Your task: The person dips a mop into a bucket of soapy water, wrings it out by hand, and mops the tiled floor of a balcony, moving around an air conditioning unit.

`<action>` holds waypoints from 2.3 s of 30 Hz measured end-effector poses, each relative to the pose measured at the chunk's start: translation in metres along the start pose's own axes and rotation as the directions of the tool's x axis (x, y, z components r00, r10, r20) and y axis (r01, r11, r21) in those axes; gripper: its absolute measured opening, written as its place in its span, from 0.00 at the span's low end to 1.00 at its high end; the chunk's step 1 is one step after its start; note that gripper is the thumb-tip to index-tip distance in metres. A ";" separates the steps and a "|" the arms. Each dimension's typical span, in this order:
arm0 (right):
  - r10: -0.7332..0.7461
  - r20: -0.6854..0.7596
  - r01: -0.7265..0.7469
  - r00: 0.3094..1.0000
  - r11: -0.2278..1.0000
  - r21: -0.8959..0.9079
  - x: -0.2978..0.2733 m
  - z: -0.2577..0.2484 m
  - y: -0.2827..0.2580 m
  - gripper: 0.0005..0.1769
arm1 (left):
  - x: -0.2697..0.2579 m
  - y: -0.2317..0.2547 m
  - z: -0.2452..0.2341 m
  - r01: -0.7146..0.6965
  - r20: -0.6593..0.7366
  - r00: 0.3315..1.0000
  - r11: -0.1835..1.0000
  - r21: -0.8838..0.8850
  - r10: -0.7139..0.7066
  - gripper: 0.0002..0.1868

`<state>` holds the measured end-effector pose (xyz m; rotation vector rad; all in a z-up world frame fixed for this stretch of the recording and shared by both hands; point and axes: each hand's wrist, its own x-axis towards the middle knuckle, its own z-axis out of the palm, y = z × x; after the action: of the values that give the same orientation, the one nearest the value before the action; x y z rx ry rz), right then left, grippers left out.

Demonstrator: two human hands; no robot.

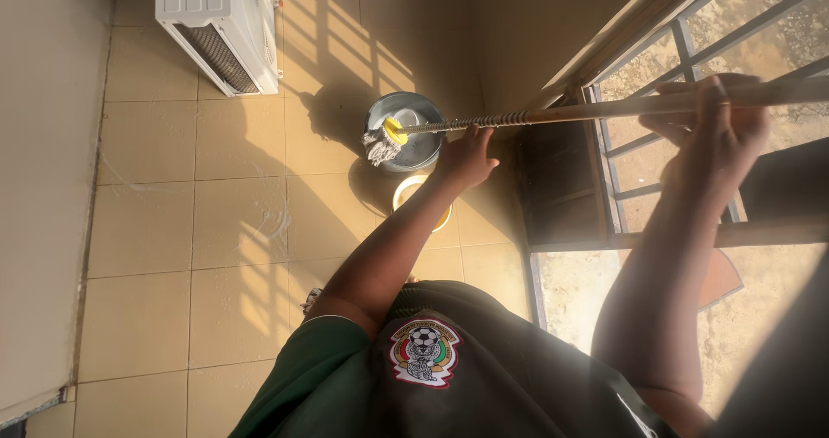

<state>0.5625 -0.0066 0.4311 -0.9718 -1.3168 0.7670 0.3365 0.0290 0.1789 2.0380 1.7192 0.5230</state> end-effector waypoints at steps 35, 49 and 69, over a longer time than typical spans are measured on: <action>0.950 -0.063 -0.948 0.306 0.297 -0.118 -0.038 0.125 0.290 0.22 | 0.136 -0.207 0.369 0.459 0.714 0.561 -0.561 -0.689 -0.418 0.17; 0.969 0.198 -0.212 0.150 0.227 -0.950 -0.113 0.241 0.721 0.43 | -0.003 -0.185 0.274 0.746 0.741 0.659 0.012 -0.665 0.127 0.31; 0.996 0.016 -0.299 -0.091 -0.012 -0.954 -0.091 0.257 0.678 0.33 | 0.061 -0.386 0.219 0.534 0.534 0.460 -0.260 -0.805 -0.709 0.17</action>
<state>0.3448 0.2334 -0.2240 -2.5721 -1.8043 1.9649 0.1447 0.1286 -0.2128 -0.0375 1.4983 0.9933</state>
